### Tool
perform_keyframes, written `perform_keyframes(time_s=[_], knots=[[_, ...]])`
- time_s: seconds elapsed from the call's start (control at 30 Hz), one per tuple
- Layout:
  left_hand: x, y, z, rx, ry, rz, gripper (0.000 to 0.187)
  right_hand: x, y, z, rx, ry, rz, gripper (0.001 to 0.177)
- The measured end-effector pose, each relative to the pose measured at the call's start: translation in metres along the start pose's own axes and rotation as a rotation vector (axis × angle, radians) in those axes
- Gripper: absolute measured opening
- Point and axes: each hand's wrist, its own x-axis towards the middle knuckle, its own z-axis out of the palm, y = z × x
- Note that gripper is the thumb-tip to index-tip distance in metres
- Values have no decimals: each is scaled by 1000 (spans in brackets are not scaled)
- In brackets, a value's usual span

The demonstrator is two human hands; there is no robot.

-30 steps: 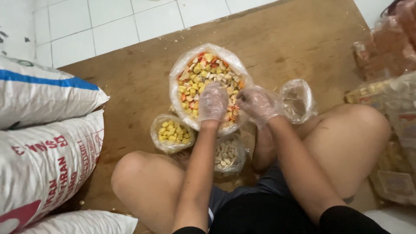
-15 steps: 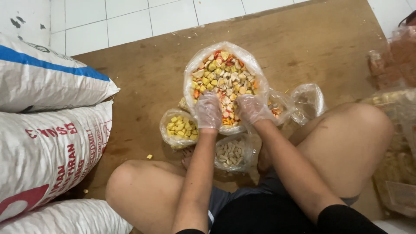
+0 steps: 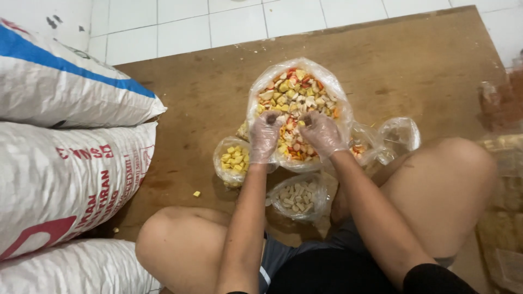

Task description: Packaging mixed dried snacks into smaller plastic bags by hand

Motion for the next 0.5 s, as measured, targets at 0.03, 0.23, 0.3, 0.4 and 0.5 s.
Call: perform_keyframes(time_s=[0.03,0.23,0.3,0.4,0.5], knots=[[-1,5,-7,2,8,-1,23,0,-10,-3,3,-4,-7,30],[-15,30,-51,62,-19,59,22,-7,-50,1,332,54,-38,32],[-21,43,-58,427,-199,-88,19,-19,-78,-16,568,-24,30,29],[-40,69,-68,661,-519,27,26,0,-67,-3,515,-50,-47,33],[-45,-2,-26,853,-793,15,35,2,-69,-5,505,-112,-21,32]])
